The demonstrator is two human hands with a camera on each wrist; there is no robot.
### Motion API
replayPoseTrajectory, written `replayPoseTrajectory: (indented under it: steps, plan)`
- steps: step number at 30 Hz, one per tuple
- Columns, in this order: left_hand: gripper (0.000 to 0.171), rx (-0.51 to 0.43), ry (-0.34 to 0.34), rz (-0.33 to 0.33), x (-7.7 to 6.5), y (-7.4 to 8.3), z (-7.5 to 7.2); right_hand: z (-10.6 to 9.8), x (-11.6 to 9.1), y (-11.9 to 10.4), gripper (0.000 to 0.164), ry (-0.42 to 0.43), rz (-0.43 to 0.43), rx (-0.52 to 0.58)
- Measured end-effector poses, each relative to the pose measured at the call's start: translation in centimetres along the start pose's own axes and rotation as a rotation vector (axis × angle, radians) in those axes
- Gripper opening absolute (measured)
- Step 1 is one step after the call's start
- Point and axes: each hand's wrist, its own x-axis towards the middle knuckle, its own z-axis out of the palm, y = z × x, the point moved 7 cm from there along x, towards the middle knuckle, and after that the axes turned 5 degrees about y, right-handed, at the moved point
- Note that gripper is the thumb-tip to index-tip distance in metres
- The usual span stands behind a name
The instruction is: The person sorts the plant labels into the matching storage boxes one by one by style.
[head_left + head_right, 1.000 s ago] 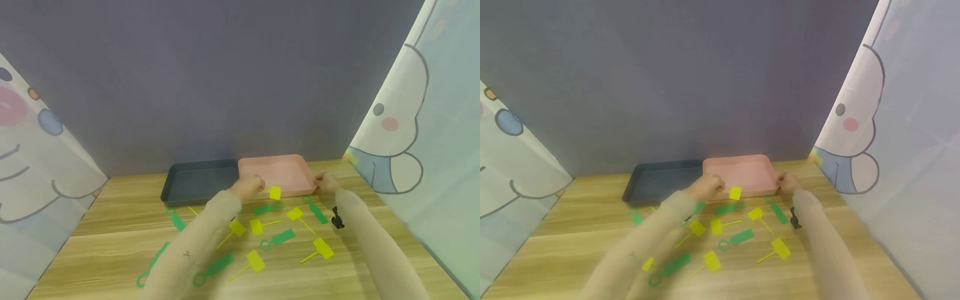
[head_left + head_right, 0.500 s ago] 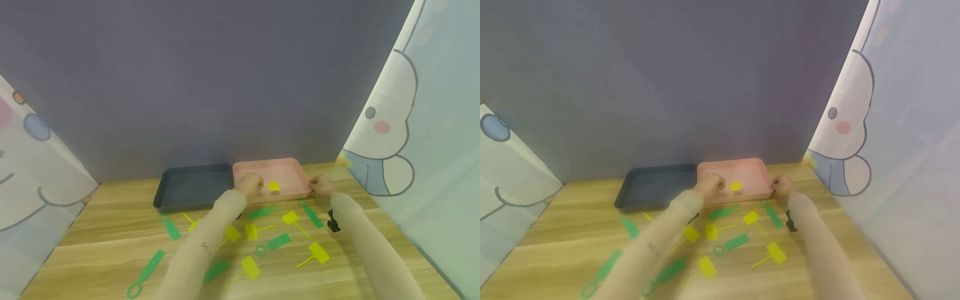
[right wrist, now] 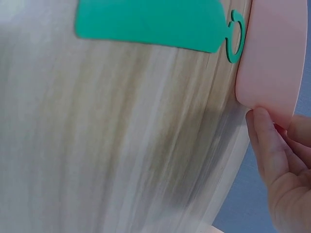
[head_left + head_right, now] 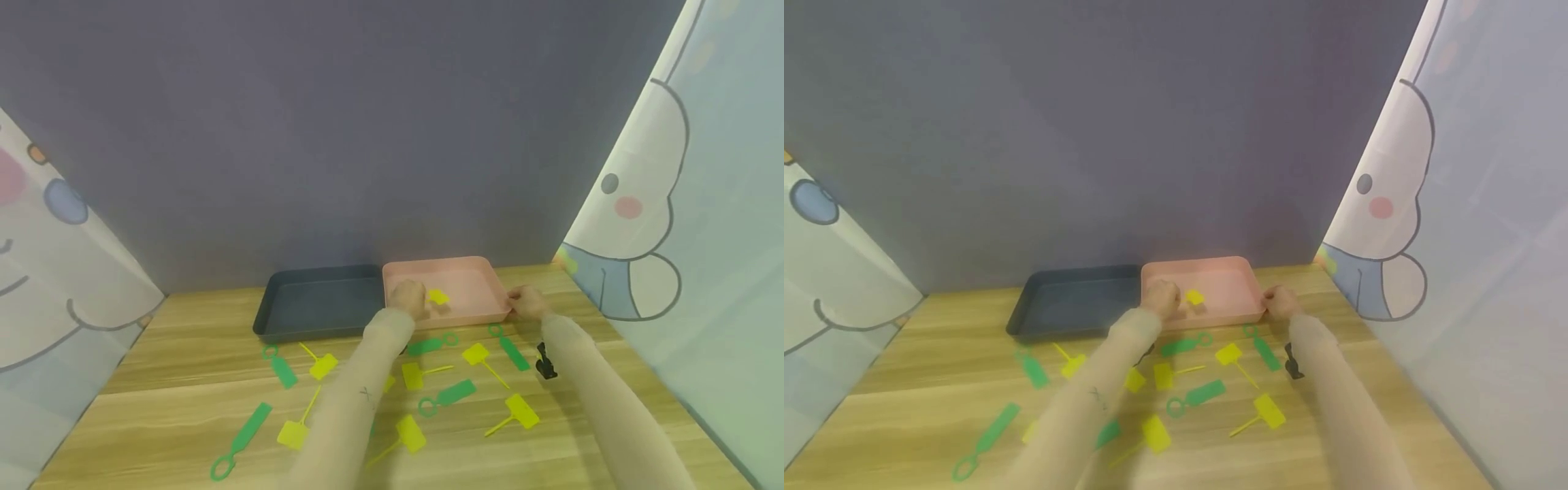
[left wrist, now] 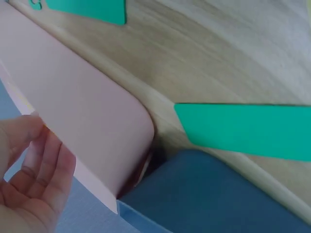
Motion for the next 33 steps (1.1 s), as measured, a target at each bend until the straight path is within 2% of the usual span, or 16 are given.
replayPoseTrajectory:
  steps: [4,9,17,21,25,28,33]
  plan:
    - [0.025,0.019,-0.005,-0.009,-0.4,-0.3,0.6,0.4,-0.3,-0.2,0.032,-0.006,0.004,0.002]
    - [0.02,0.008,0.014,-0.032,-0.6,-0.9,0.9,0.8,-0.3,-0.3,0.032,-0.007,0.01,0.035]
    - [0.031,0.068,-0.008,-0.003,-0.5,-0.9,0.7,0.5,-0.2,-0.6,0.033,-0.004,0.01,0.024]
    - [0.028,0.061,-0.011,0.013,-0.4,-0.9,0.4,0.2,-0.2,-0.6,0.033,0.005,-0.002,0.004]
    - [0.021,0.001,-0.018,0.011,-0.4,-0.8,0.1,0.0,-0.2,-0.5,0.032,0.018,-0.018,-0.029]
    - [0.013,-0.081,-0.027,-0.002,-0.6,-1.0,-0.1,-0.2,-0.2,-0.4,0.031,0.028,-0.028,-0.039]
    - [0.018,-0.164,-0.048,-0.018,-0.9,-1.5,-0.5,-0.3,-0.3,-0.5,0.031,0.031,-0.031,-0.048]
